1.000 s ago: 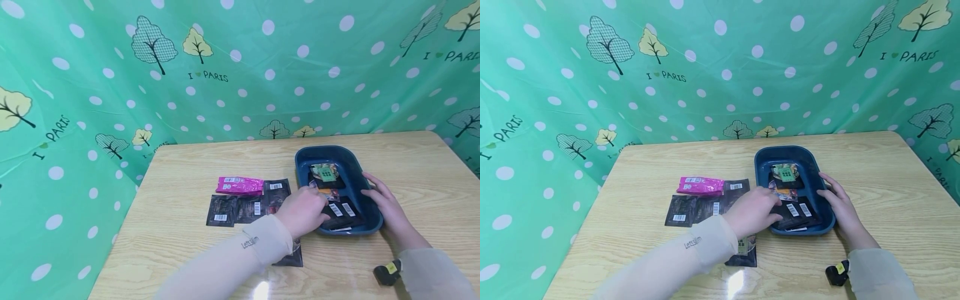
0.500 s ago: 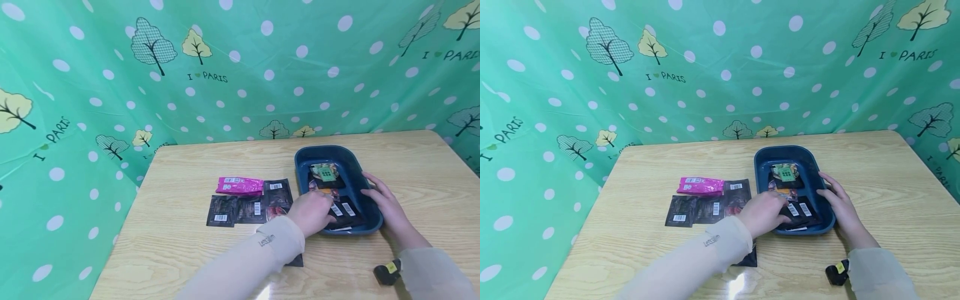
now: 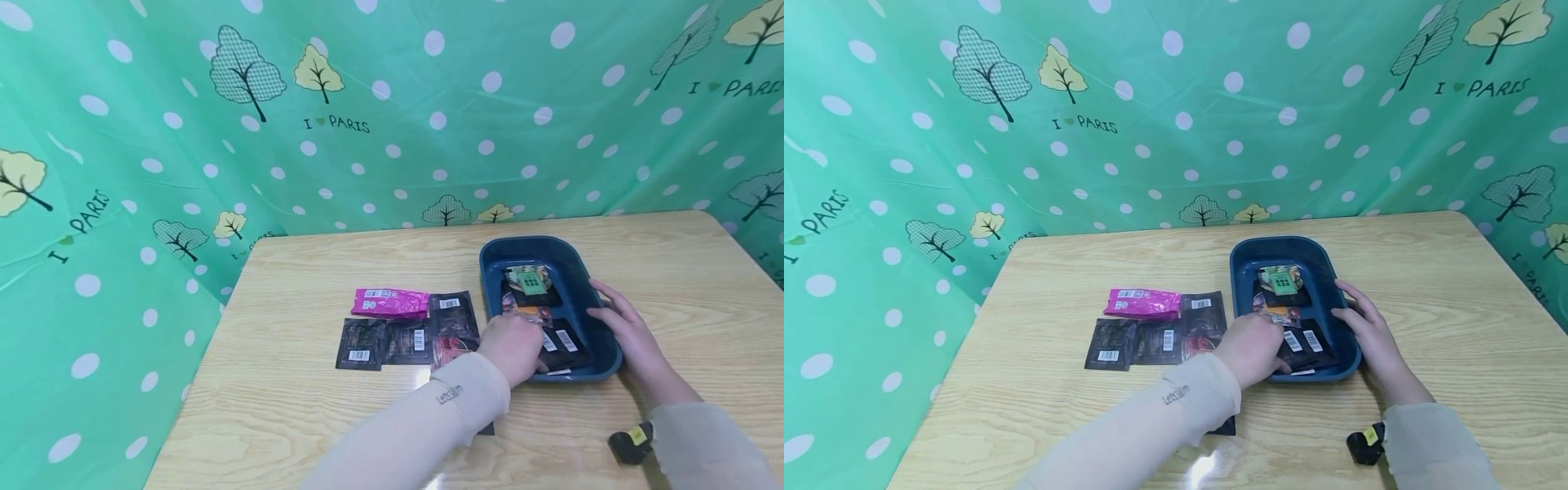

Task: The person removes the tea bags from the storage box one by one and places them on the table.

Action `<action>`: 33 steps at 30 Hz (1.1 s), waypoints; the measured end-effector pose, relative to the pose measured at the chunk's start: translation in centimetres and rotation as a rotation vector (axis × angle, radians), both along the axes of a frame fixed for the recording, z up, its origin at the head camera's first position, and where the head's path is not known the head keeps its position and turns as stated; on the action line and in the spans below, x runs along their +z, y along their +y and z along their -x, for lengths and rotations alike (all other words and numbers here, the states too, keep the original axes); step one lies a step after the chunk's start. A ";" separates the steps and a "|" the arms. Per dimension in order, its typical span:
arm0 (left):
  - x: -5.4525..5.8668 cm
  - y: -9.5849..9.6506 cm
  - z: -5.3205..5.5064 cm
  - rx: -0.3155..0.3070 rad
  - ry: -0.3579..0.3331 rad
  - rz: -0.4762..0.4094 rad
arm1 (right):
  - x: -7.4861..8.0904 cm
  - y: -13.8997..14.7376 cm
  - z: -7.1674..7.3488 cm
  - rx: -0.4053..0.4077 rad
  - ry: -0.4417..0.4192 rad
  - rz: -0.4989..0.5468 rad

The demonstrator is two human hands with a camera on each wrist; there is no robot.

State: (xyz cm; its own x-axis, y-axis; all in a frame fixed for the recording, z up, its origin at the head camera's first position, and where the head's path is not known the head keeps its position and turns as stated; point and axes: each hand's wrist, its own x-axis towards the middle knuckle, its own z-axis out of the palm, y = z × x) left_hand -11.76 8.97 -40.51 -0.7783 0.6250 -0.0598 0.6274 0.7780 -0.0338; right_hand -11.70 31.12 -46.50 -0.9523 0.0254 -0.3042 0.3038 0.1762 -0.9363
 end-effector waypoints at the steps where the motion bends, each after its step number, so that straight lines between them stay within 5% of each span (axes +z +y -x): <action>1: 0.0 0.1 0.0 0.003 -0.005 0.002 | 0.0 0.0 0.0 0.004 -0.002 -0.015; 14: -0.1 0.3 -0.2 0.023 -0.082 -0.008 | 0.1 -0.4 0.0 -0.001 -0.003 -0.024; 33: -0.5 0.0 -0.1 0.039 -0.012 -0.043 | -0.1 0.0 0.0 0.005 0.030 -0.010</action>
State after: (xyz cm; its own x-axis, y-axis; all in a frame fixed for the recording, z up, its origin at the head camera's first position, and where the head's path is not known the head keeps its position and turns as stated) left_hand -11.66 8.95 -40.97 -0.8017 0.5962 -0.0427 0.5965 0.8026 0.0078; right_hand -11.67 31.09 -46.63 -0.9611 0.0237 -0.2752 0.2747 0.1872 -0.9431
